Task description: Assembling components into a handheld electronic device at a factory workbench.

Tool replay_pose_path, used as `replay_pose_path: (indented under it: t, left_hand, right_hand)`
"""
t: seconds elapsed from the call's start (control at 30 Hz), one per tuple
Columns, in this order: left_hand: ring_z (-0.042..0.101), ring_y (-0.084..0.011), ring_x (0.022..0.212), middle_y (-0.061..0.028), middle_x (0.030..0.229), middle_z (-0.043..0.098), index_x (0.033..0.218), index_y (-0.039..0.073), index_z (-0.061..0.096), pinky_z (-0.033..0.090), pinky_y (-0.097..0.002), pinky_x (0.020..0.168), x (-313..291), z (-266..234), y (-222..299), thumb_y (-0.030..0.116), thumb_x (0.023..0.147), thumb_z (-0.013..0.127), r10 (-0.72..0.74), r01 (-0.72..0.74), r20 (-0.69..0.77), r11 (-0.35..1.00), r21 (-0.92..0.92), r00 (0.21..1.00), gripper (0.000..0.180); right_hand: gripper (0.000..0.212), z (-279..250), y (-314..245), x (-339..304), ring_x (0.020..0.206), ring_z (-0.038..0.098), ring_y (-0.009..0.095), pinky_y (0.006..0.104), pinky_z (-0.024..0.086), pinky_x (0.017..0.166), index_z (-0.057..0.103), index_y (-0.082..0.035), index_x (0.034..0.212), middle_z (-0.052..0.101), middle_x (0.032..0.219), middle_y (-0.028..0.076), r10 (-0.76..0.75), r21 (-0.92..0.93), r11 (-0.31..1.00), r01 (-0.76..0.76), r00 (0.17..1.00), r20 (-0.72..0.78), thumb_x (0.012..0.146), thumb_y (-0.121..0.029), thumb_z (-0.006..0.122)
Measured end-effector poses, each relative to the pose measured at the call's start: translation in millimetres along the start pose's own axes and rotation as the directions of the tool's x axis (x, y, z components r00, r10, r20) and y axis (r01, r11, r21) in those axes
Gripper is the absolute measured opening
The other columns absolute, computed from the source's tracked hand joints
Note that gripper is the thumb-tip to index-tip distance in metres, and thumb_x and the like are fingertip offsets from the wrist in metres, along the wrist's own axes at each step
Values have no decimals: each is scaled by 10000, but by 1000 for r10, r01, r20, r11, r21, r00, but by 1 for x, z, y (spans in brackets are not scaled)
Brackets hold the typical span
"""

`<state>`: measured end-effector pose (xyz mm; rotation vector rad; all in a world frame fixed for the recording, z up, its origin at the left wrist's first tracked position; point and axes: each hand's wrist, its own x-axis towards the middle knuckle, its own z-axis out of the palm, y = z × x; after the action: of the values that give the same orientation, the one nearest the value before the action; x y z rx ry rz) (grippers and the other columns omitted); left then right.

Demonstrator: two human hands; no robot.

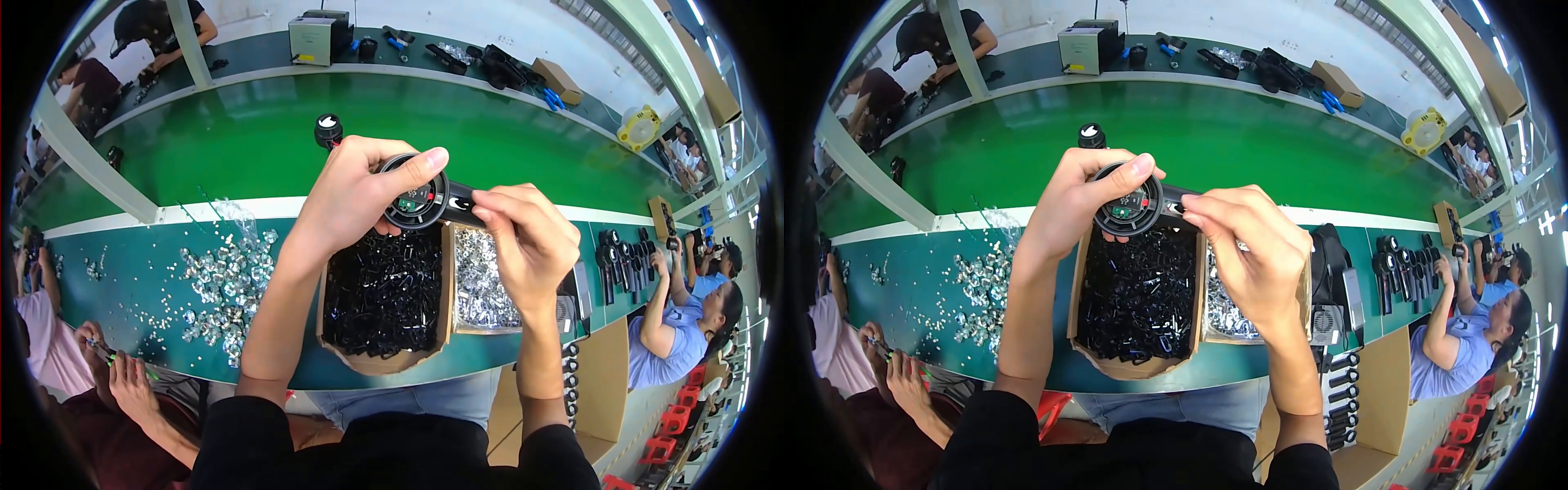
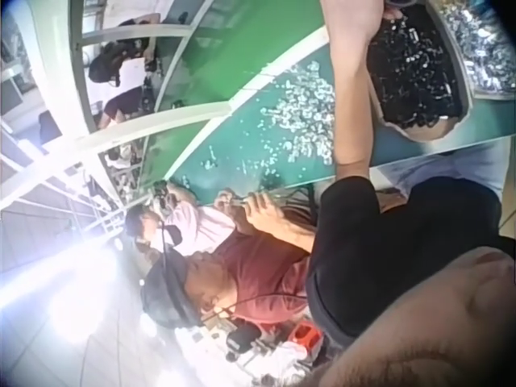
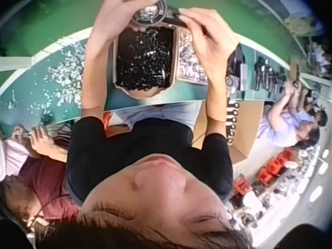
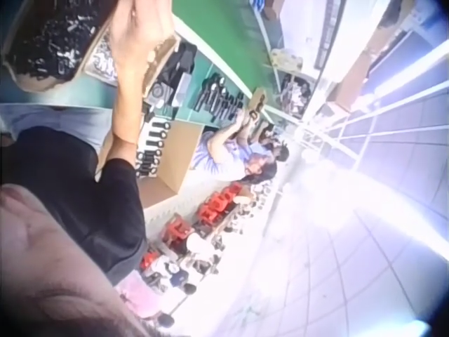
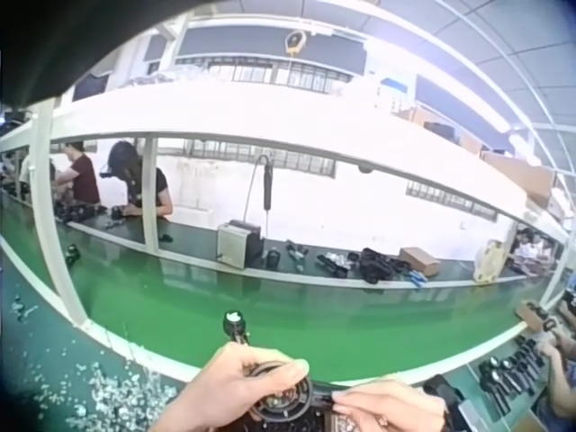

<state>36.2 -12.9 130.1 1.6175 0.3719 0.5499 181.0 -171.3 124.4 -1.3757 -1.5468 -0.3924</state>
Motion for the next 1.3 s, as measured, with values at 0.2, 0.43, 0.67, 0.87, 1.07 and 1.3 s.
replay_pose_path:
  t: [0.2, 0.43, 0.67, 0.87, 1.07, 1.3]
  left_hand:
    - [600, -53, 724, -26, 765, 705, 993, -57, 753, 485, -245, 669, -1, 6, 1, 282, 951, 722, 176, -155, -57, 952, 263, 983, 343]
    - [611, -55, 762, -30, 803, 711, 1006, -52, 754, 484, -223, 703, -1, 4, -1, 257, 965, 705, 155, -123, -118, 964, 238, 981, 315]
    - [553, -56, 565, -13, 654, 677, 919, -20, 777, 434, -245, 510, 4, 8, -8, 350, 937, 730, 256, -242, -184, 965, 97, 949, 373]
    - [575, -53, 534, -9, 654, 647, 896, -6, 764, 448, -211, 402, -1, 7, -1, 400, 962, 695, 31, -39, -108, 997, -72, 994, 417]
    - [582, -99, 422, -41, 660, 655, 849, -11, 734, 428, -202, 356, -1, 7, -2, 424, 992, 635, -62, 54, -40, 983, -176, 997, 468]
    - [606, -122, 429, -63, 669, 670, 886, 1, 712, 421, -205, 351, -2, 7, 1, 428, 1011, 589, -118, 107, -81, 986, -131, 990, 462]
  right_hand:
    - [168, 2, -11, 2, 814, 721, 197, 284, 573, 702, 736, 29, 1010, 735, 952, 129, 71, -42, 997, -68, 995, 65, 846, 59, 755]
    - [123, 11, -10, 0, 808, 699, 124, 249, 610, 671, 672, 76, 1062, 715, 996, 117, 553, 598, 660, -455, 833, 24, 945, 38, 679]
    - [224, 19, -6, -1, 781, 686, 190, 279, 539, 599, 716, 6, 1021, 710, 927, 118, 59, -150, 985, -82, 987, -152, 816, 83, 768]
    - [313, 24, 3, 2, 820, 637, 214, 303, 526, 606, 735, -63, 979, 676, 913, 55, -218, -420, 890, 177, 974, -52, 695, 68, 745]
    - [298, 19, 18, -2, 740, 613, 208, 291, 531, 565, 764, -70, 928, 726, 1000, 67, -422, -495, 789, 365, 907, -3, 636, -15, 730]
    - [344, 17, 36, 6, 748, 615, 217, 318, 539, 628, 748, 29, 970, 714, 997, 125, -592, -434, 713, 551, 804, 48, 641, -67, 712]
